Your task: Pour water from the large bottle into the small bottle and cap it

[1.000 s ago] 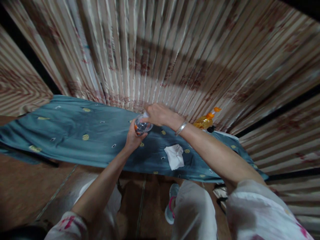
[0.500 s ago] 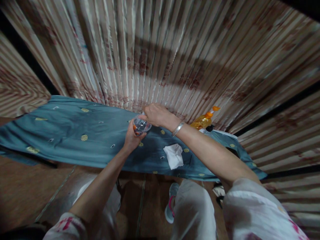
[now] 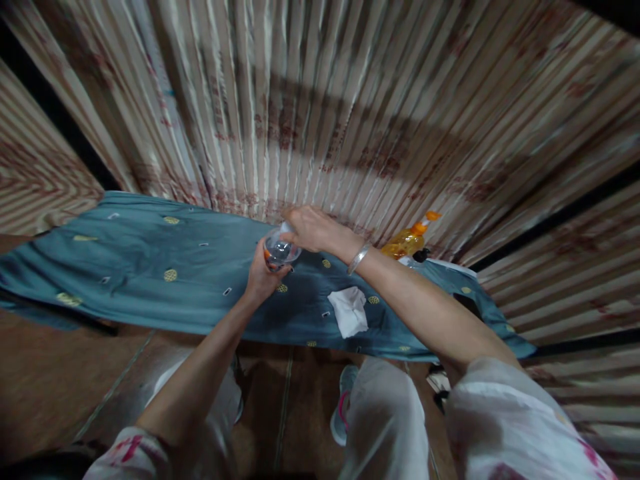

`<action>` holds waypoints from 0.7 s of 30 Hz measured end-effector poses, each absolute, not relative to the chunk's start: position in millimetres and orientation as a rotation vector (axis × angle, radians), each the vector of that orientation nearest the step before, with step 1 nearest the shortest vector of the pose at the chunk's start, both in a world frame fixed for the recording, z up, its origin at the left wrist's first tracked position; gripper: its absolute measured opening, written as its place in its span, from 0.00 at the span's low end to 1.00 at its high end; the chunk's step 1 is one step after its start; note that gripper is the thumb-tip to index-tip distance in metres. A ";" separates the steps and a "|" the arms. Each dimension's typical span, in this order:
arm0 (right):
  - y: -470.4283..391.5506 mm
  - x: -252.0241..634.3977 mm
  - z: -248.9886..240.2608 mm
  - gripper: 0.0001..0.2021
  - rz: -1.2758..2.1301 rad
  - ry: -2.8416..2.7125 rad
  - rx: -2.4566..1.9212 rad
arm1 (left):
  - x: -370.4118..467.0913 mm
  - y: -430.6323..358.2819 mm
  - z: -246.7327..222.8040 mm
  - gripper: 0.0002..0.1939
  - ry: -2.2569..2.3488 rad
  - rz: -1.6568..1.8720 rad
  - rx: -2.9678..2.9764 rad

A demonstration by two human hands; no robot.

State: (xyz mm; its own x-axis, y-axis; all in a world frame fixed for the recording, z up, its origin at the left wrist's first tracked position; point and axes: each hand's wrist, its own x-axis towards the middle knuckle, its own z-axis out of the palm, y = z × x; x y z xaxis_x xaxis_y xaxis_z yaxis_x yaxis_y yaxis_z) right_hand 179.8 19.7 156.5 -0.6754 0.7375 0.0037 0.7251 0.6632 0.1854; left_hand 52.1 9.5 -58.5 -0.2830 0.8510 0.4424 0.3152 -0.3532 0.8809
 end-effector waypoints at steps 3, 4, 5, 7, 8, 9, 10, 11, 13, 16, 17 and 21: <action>20.0 176.7 156.4 0.24 0.344 2.728 1.342 | 53.2 9.0 -57.0 0.47 1.425 1.639 1.541; 20.3 176.4 157.3 0.27 0.367 2.718 1.396 | 53.7 8.8 -56.0 0.47 1.418 1.640 1.546; 20.7 177.4 158.4 0.29 0.379 2.723 1.449 | 54.1 8.5 -54.9 0.47 1.415 1.647 1.547; 21.2 184.5 159.1 0.31 0.369 2.770 1.554 | 53.9 7.9 -52.7 0.47 1.419 1.662 1.519; 21.1 191.1 157.4 0.31 0.345 2.801 1.605 | 53.3 7.6 -51.7 0.47 1.419 1.666 1.498; 20.4 199.9 153.3 0.30 0.311 2.825 1.655 | 52.3 7.1 -50.9 0.47 1.419 1.666 1.479; 18.8 210.6 146.2 0.29 0.266 2.839 1.707 | 51.1 6.6 -50.3 0.47 1.423 1.667 1.464; 16.1 222.9 135.9 0.28 0.214 2.835 1.762 | 49.7 6.2 -50.0 0.48 1.430 1.671 1.454; 6.9 250.4 105.6 0.24 0.105 2.778 1.889 | 47.0 5.8 -50.0 0.48 1.440 1.684 1.444; -16.1 289.8 44.4 0.24 -0.027 2.618 2.082 | 45.3 7.1 -50.8 0.47 1.433 1.685 1.393; -25.0 300.4 23.4 0.26 -0.047 2.564 2.120 | 45.9 8.0 -51.1 0.47 1.433 1.687 1.364; -55.2 322.8 -41.3 0.38 -0.104 2.307 2.255 | 54.4 11.5 -51.8 0.44 1.401 1.698 1.273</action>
State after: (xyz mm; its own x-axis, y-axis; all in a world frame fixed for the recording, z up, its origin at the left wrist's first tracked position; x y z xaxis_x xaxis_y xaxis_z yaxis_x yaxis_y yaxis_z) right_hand 322.8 -55.2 -41.3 -0.0221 0.9996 0.0170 0.9941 0.0238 -0.1061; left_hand 54.4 11.5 -51.8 -0.3684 0.8798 0.3004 0.1273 -0.2724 0.9537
